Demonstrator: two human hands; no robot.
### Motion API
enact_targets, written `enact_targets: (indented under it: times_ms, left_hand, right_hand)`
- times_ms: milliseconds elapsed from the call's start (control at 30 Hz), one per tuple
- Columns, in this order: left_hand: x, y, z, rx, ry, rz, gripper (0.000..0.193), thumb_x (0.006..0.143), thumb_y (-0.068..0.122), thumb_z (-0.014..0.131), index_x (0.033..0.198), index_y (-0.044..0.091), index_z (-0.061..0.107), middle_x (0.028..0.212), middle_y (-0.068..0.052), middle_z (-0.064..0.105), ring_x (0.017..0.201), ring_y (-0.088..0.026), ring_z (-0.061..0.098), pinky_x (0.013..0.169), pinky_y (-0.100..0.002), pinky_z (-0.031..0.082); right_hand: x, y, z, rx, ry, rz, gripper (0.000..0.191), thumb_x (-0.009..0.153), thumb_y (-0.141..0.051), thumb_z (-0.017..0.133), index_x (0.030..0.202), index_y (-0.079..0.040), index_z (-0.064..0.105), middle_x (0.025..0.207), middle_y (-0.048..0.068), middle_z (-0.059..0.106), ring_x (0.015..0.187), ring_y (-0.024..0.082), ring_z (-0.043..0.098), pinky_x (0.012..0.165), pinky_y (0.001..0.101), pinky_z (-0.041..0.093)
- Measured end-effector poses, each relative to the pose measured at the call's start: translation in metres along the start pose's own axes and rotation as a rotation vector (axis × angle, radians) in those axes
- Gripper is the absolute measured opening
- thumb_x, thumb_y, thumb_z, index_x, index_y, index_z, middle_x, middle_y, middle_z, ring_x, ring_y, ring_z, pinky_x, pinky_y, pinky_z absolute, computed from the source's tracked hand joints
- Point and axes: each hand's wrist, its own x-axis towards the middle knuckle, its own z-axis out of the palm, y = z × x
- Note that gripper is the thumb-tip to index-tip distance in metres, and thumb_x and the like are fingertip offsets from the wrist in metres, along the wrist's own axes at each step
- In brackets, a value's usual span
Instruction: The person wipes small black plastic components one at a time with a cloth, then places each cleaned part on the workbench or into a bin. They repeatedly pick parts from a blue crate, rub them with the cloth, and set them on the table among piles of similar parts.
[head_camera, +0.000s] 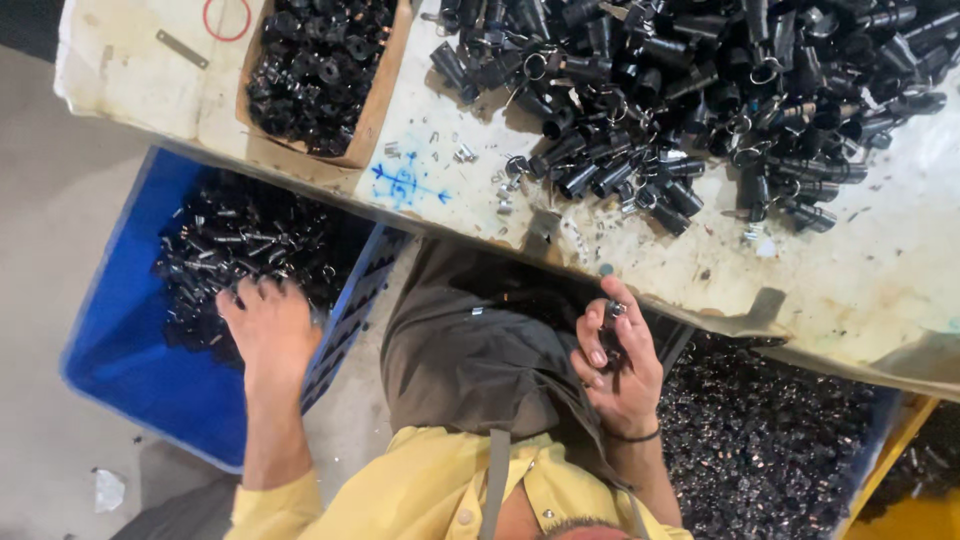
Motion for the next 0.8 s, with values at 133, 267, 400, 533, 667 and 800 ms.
enact_targets:
  times_ms: [133, 267, 400, 533, 667, 800]
  left_hand:
    - [0.012, 0.029, -0.029, -0.608, 0.301, 0.308, 0.069, 0.069, 0.0, 0.066, 0.138, 0.005, 0.058, 0.136, -0.015, 0.062, 0.126, -0.036, 0.057, 0.108, -0.046, 0.048]
    - [0.103, 0.083, -0.049, -0.635, 0.548, 0.629, 0.082, 0.074, -0.008, 0.064, 0.153, 0.005, 0.047, 0.154, -0.019, 0.05, 0.142, -0.04, 0.048, 0.12, -0.046, 0.04]
    - [0.188, 0.11, -0.049, -0.132, 0.795, 0.609, 0.07, 0.085, 0.005, 0.069, 0.152, 0.005, 0.051, 0.139, -0.015, 0.059, 0.128, -0.035, 0.055, 0.115, -0.047, 0.04]
    - [0.2, 0.104, -0.056, -0.119, 0.587, 0.649, 0.051, 0.083, 0.006, 0.07, 0.134, 0.008, 0.065, 0.11, -0.006, 0.065, 0.109, -0.026, 0.062, 0.105, -0.043, 0.048]
    - [0.162, 0.094, -0.07, -0.614, 0.544, 0.72, 0.039, 0.083, 0.011, 0.079, 0.122, 0.009, 0.073, 0.108, -0.009, 0.063, 0.106, -0.028, 0.061, 0.088, -0.042, 0.05]
    - [0.108, 0.116, -0.064, -1.19, 0.541, 0.627, 0.037, 0.082, 0.012, 0.083, 0.116, 0.009, 0.068, 0.11, -0.008, 0.062, 0.102, -0.025, 0.061, 0.086, -0.038, 0.051]
  right_hand:
    - [0.003, 0.003, 0.004, 0.21, -0.286, 0.053, 0.041, 0.118, -0.036, 0.05, 0.139, -0.002, 0.056, 0.09, 0.006, 0.053, 0.073, 0.014, 0.045, 0.053, 0.0245, 0.037]
    - [-0.004, 0.005, 0.008, 0.071, -0.196, 0.087, 0.038, 0.107, -0.032, 0.054, 0.132, -0.004, 0.058, 0.099, 0.005, 0.056, 0.075, 0.014, 0.048, 0.051, 0.0235, 0.038]
    - [-0.02, 0.0, -0.007, -0.112, -0.159, 0.034, 0.038, 0.101, -0.027, 0.06, 0.131, -0.005, 0.059, 0.109, 0.011, 0.064, 0.068, 0.011, 0.048, 0.047, 0.021, 0.038]
    - [-0.03, 0.007, -0.031, 0.109, -0.184, -0.033, 0.026, 0.11, -0.022, 0.059, 0.133, -0.01, 0.055, 0.116, 0.014, 0.064, 0.068, 0.008, 0.047, 0.049, 0.019, 0.038]
    - [-0.026, 0.022, -0.041, 0.243, -0.055, 0.002, 0.02, 0.105, -0.017, 0.057, 0.125, -0.014, 0.055, 0.122, 0.01, 0.064, 0.069, 0.006, 0.047, 0.048, 0.0177, 0.037]
    - [-0.014, 0.018, -0.033, 0.204, -0.065, 0.05, 0.013, 0.107, -0.016, 0.056, 0.12, -0.011, 0.055, 0.122, 0.016, 0.065, 0.066, 0.006, 0.046, 0.046, 0.0182, 0.038]
